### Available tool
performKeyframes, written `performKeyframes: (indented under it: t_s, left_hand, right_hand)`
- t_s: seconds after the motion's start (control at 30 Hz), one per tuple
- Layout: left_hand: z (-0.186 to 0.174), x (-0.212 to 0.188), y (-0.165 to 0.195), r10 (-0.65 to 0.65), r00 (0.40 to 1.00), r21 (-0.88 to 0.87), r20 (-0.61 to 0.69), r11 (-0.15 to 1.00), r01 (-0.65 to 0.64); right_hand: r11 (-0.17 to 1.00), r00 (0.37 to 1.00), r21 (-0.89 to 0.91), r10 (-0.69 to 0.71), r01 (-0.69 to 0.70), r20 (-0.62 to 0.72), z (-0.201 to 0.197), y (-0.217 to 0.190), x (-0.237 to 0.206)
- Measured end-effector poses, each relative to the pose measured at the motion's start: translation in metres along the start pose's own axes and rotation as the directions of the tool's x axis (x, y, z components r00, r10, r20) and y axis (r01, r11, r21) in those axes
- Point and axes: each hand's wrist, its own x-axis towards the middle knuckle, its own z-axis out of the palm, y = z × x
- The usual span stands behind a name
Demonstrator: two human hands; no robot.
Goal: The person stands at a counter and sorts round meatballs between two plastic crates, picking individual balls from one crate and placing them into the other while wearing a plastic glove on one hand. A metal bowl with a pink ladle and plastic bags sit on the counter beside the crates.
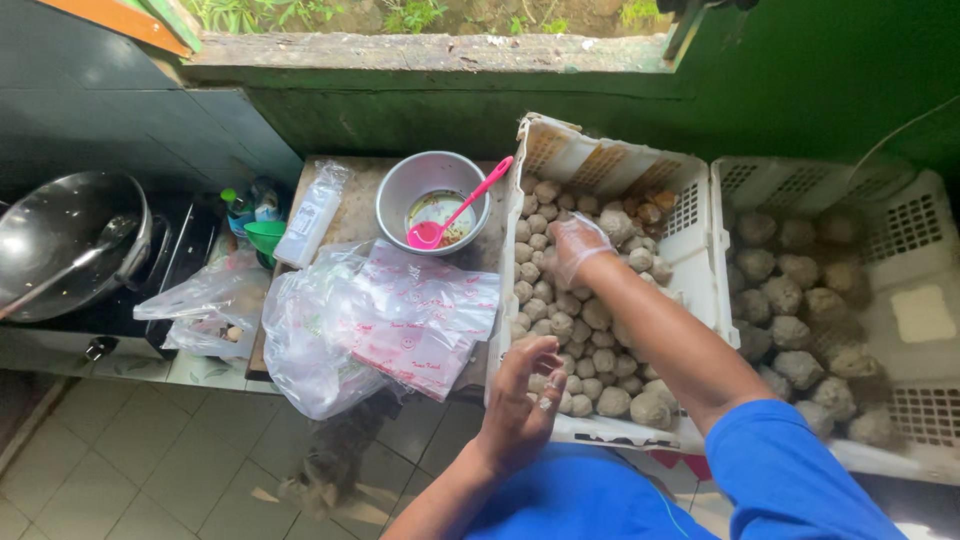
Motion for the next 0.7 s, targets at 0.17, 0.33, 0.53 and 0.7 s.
performKeyframes:
  t_s: [0.17, 0.33, 0.53, 0.7]
  left_hand:
    - [-0.010, 0.005, 0.003, 0.014, 0.983, -0.129, 0.182, 0.992, 0.009]
    - [-0.009, 0.003, 0.007, -0.001, 0.988, -0.161, 0.151, 0.987, 0.026]
    - [-0.007, 0.001, 0.018, -0.016, 0.986, -0.120, 0.163, 0.992, 0.036]
    - [0.006, 0.002, 0.022, 0.008, 0.996, -0.081, 0.090, 0.997, -0.001]
  right_hand:
    - [0.988, 0.980, -0.015, -0.154, 0.153, -0.125, 0.010, -0.015, -0.044]
    - [0.998, 0.998, 0.046, -0.049, 0.051, -0.035, 0.011, -0.003, -0.022]
    - [0.987, 0.983, 0.078, -0.129, 0.140, -0.129, 0.033, 0.016, -0.019]
    - [0.877, 0.877, 0.169, -0.397, 0.450, -0.271, 0.032, 0.028, -0.033]
